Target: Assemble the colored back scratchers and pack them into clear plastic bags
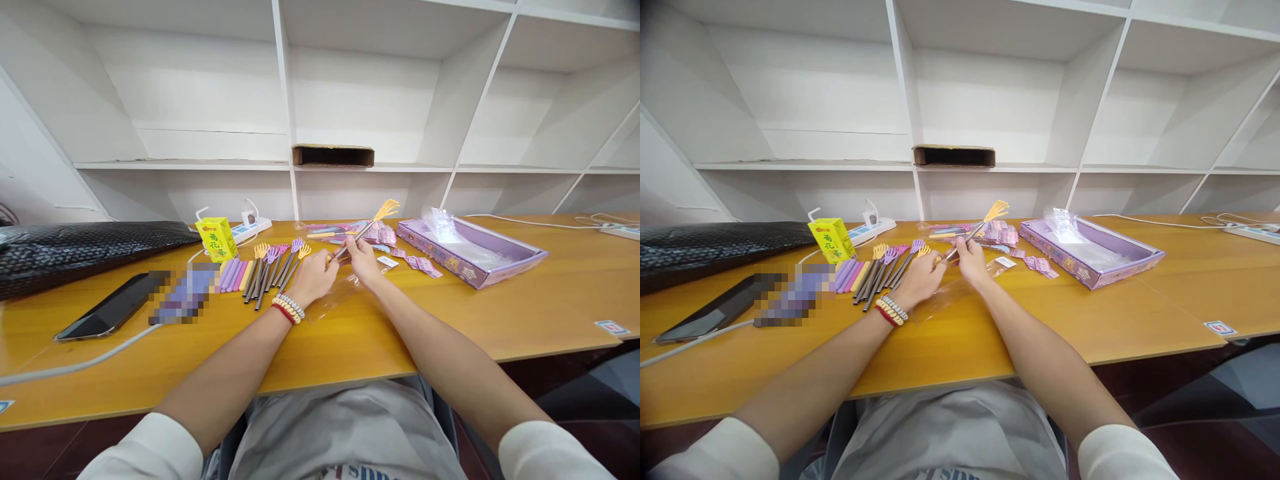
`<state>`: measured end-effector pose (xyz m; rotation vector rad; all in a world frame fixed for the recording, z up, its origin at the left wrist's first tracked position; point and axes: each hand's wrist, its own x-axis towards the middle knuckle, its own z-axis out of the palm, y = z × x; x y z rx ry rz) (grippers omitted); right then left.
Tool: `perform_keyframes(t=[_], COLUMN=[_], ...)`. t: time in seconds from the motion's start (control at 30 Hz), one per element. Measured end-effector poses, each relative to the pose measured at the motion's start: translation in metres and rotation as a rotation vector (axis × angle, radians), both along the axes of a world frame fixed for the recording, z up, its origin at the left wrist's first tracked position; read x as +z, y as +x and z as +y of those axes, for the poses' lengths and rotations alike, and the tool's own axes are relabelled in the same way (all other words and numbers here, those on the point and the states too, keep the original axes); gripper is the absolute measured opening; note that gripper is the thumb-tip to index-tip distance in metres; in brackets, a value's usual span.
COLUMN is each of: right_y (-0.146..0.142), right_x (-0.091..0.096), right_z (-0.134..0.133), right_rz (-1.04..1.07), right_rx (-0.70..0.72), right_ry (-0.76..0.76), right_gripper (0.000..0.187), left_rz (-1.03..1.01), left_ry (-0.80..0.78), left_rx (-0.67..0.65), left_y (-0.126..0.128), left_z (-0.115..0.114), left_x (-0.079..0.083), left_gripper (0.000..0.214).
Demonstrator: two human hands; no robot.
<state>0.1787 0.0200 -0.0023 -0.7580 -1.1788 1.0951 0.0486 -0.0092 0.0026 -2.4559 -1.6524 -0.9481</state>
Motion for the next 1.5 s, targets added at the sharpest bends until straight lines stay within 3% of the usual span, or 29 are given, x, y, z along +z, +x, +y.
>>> perform_keyframes(t=[0.13,0.37,0.6,0.8,0.97,1.2,1.4,1.5], right_y=[0.005,-0.001,-0.002,-0.002,-0.002,-0.003,-0.001,-0.002], right_x=[-0.002,-0.006,-0.007,-0.009,-0.008,-0.008,-0.007,-0.006], right_z=[0.000,-0.006,-0.008,-0.009,-0.012,-0.013,-0.011,-0.012], right_rz=[-0.168,-0.494,-0.622,-0.764,-0.808,-0.779,-0.767,-0.804], right_rx=[-0.053,-0.073,-0.162,-0.184,-0.202,-0.205,-0.284,-0.279], right_ry=[0.019,0.169,0.191,0.288,0.314,0.284,0.231,0.231], right_gripper=[0.041,0.042,0.041,0.039,0.040,0.035,0.035,0.036], left_rz=[-0.082,-0.075,-0.088,0.060,0.097,0.002,0.083,0.101], left_ry=[0.061,0.018,0.037,-0.033,-0.099,-0.006,-0.103,-0.125], left_rx=[0.009,-0.017,-0.039,-0.039,0.030,-0.052,0.098,0.172], left_y=[0.001,-0.005,-0.002,-0.002,-0.003,-0.003,-0.003,-0.004], left_z=[0.004,0.005,0.006,0.006,0.006,0.010,0.007,0.007], left_x=[0.000,-0.002,-0.004,-0.008,-0.008,-0.009,-0.007,-0.002], left_gripper=[0.021,0.042,0.032,0.027,0.031,0.027,0.043,0.040])
